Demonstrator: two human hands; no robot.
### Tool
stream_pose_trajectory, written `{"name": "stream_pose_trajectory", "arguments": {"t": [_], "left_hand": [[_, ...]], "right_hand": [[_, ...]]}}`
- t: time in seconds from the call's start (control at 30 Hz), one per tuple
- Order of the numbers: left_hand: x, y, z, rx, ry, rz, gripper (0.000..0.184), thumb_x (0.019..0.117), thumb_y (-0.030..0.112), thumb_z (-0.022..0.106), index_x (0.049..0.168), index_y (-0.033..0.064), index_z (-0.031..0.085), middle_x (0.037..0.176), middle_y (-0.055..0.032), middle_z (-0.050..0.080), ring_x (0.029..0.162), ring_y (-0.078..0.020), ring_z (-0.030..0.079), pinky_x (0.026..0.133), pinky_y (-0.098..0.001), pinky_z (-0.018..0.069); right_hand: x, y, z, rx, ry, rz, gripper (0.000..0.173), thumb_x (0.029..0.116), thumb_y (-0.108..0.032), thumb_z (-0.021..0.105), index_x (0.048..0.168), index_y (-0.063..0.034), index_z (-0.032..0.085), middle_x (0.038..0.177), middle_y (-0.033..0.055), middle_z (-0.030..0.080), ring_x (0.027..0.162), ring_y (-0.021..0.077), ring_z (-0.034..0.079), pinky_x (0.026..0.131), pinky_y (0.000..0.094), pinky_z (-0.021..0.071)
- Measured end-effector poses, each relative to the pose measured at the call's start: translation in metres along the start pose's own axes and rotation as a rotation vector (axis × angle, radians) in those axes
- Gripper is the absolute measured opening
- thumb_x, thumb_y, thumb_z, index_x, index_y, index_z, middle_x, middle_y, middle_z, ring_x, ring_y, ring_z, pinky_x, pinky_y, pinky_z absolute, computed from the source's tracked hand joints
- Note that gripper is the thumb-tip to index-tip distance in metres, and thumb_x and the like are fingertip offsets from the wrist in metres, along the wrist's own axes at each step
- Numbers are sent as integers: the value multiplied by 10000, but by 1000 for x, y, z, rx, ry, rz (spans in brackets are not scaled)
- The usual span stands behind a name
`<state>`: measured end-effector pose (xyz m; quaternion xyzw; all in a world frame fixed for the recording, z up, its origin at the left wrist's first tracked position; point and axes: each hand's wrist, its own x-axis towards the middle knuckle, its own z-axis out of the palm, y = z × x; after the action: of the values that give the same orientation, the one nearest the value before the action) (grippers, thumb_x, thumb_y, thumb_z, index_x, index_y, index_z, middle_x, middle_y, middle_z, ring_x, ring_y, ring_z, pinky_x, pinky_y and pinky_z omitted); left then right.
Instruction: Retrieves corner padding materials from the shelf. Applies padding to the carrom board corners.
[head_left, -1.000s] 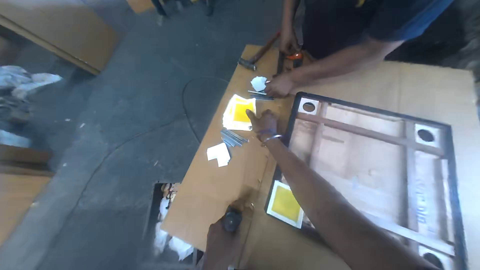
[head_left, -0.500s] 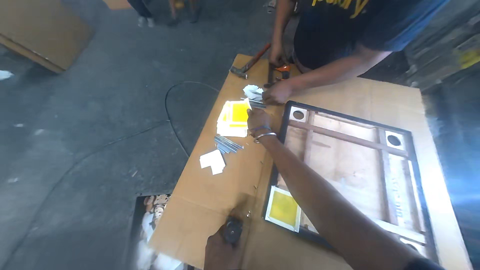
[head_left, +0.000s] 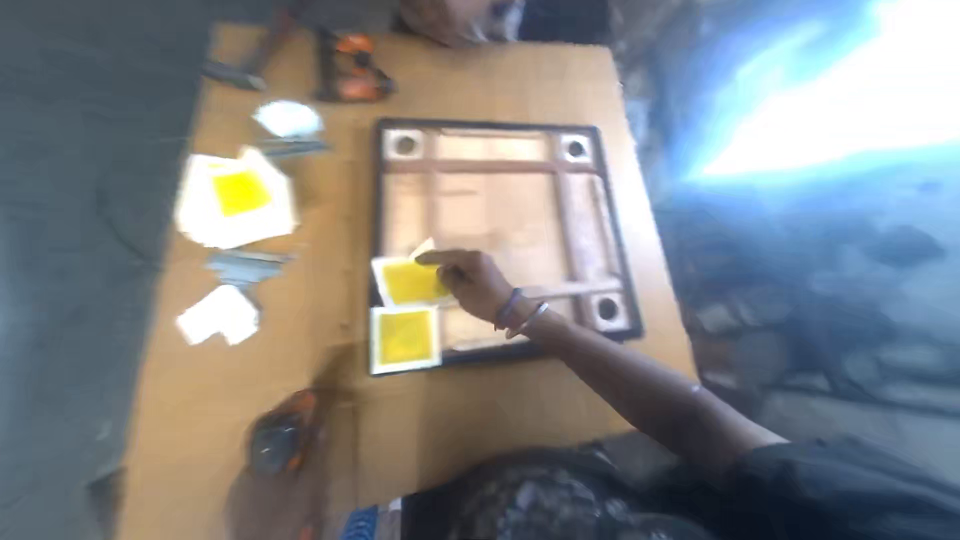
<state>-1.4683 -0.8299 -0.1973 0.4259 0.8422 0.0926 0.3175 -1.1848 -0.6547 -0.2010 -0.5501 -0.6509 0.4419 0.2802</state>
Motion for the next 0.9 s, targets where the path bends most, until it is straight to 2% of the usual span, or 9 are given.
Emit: {"name": "stream_pose_trajectory", "arguments": {"t": [0.07,0.13,0.23,0.3,0.37,0.47,0.63,0.8,0.9], "left_hand": [[-22,20,9,-6,81,3,764,896,391,773,1348,-170,520,1304,-349,599,1262,-424,589,1118,-511,446],[-51,31,25,-28,223,93,771,870,393,793,1298,-196,542,1257,-337,635,1220,-356,639,1093,-423,480],[-94,62,48,-102,275,202,794,839,437,829,1267,-174,556,1152,-254,693,1059,-220,712,960,-372,579],[-127,108,60,-162,154,178,773,874,384,817,1359,-126,496,1124,-209,675,899,-170,701,822,-393,611],[-148,153,75,-215,67,232,653,858,325,826,1304,-67,554,980,-125,690,699,-124,671,638,-351,611],[-165,201,98,-244,-48,344,560,817,328,839,1230,14,631,913,-67,717,640,-134,686,561,-345,617],[-166,271,135,-83,-181,384,434,870,315,822,1207,95,657,867,-73,717,627,-189,689,571,-413,616],[-138,318,182,156,-277,278,483,861,393,838,1184,73,675,1009,-149,704,876,-294,700,811,-571,579],[-127,328,205,194,-324,198,521,862,402,836,1199,54,644,1007,-172,686,835,-305,697,765,-560,592]], "right_hand": [[-60,37,-38,11,-75,102,442,971,-70,679,1409,-73,619,1047,175,735,762,226,709,745,415,610],[-110,73,-75,4,-32,128,562,918,-83,759,1449,-60,575,1167,183,716,800,224,728,764,404,626],[-160,125,-128,-34,64,119,658,884,-114,784,1491,-72,534,1427,179,604,891,229,721,810,423,607],[-186,152,-159,-23,114,142,670,879,-98,777,1499,-65,525,1494,194,544,898,228,714,800,414,600],[-203,178,-182,-27,138,175,677,875,-75,770,1502,-59,517,1515,198,520,933,247,710,813,425,593],[-217,207,-204,5,124,206,689,877,-44,769,1512,-51,501,1529,199,510,1078,279,715,918,435,595],[-216,222,-215,51,80,181,680,877,-39,767,1508,-77,517,1531,174,518,1077,281,719,925,444,595],[-212,228,-215,92,126,100,655,860,-19,762,1476,-31,541,1485,211,553,1077,300,714,932,453,583],[-213,231,-216,136,123,122,663,869,-33,764,1490,-43,531,1506,198,538,1119,293,704,963,447,573]]}}
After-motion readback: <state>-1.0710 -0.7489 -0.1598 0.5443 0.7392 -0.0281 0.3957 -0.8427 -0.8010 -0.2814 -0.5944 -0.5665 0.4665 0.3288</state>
